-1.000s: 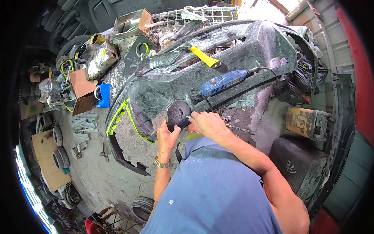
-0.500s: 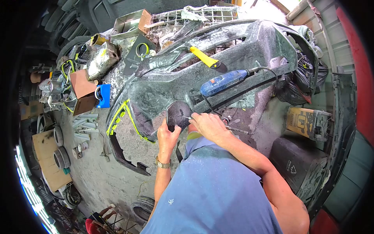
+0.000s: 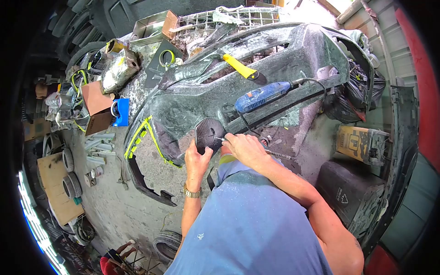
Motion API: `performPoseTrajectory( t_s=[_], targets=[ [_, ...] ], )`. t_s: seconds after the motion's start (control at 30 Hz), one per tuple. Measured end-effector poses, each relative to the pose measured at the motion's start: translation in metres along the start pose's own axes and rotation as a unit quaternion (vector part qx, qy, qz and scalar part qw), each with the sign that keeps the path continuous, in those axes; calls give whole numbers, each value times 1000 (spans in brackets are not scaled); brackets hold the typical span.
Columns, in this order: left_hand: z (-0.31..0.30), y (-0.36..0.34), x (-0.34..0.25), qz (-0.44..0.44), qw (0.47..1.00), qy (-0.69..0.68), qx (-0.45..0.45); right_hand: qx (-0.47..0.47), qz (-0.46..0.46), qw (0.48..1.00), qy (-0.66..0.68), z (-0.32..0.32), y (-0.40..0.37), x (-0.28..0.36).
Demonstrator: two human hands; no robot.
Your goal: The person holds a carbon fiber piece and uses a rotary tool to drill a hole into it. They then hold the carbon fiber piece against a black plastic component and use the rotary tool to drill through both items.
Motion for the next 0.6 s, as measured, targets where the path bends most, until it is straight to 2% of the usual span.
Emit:
performPoseTrajectory(
  t_s=[0.53, 0.6],
  targets=[
    [0, 0, -3, 32, 999, -7, -23, -16, -16, 1000, 9, -1, -5, 8],
    [-2, 2, -2, 42, 998, -10, -37, -1, 7, 1000, 19, -4, -8, 3]
  ],
)
Point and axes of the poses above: each hand's wrist, its own y-axis towards the middle knuckle, its own z-axis out of the palm, x = y × z, the point moved 2 cm from there along y, towards the middle knuckle, and after that the axes turned 6 degrees about -y, right-handed, at the moved point
